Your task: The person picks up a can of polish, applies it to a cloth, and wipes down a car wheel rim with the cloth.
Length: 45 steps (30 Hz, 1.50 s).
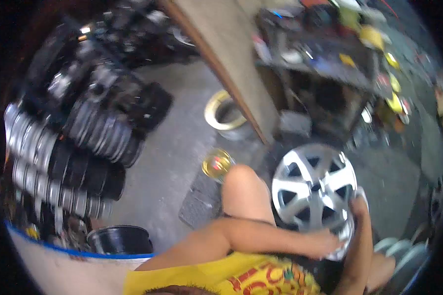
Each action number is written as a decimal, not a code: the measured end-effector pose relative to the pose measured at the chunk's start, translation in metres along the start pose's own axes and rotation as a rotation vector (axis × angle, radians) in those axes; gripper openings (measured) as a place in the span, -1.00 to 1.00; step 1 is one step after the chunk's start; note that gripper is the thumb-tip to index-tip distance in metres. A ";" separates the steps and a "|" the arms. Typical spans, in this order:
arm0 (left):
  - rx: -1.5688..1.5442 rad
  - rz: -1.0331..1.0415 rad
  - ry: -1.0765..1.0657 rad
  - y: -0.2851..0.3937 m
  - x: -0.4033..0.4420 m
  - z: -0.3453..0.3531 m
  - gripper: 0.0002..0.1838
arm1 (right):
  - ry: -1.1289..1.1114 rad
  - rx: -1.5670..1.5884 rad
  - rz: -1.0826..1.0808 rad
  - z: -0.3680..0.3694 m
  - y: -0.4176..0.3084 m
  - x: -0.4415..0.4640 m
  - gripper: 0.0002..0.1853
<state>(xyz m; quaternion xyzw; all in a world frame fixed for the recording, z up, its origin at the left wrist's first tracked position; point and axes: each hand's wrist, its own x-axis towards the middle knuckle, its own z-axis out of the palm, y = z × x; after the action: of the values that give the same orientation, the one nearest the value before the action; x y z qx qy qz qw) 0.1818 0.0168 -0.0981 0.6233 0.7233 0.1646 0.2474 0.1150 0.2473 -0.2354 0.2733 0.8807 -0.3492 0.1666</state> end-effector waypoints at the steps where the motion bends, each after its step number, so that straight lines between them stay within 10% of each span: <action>1: -0.071 0.020 -0.078 0.012 -0.012 -0.033 -0.10 | 0.019 0.131 0.033 -0.028 -0.030 -0.040 -0.52; 3: -0.170 0.111 -0.035 0.020 -0.025 -0.045 -0.26 | 0.114 0.698 0.063 -0.036 -0.017 -0.070 -0.75; 11: -0.201 0.313 -0.154 0.030 -0.044 -0.051 -0.47 | 0.435 1.239 0.216 -0.047 -0.050 -0.154 -0.56; 17: -0.134 0.242 -0.207 0.025 -0.038 -0.047 -0.48 | 0.294 0.244 -0.029 -0.001 -0.007 -0.124 -0.25; 45: -0.031 0.332 0.119 0.035 -0.091 -0.028 -0.50 | -0.631 0.006 0.021 0.044 -0.123 -0.182 -0.42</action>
<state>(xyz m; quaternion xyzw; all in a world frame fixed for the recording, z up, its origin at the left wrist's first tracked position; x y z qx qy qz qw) 0.2037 -0.0653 -0.0420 0.7195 0.6210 0.2511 0.1832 0.1907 0.0755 -0.1141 0.1611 0.7816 -0.4176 0.4345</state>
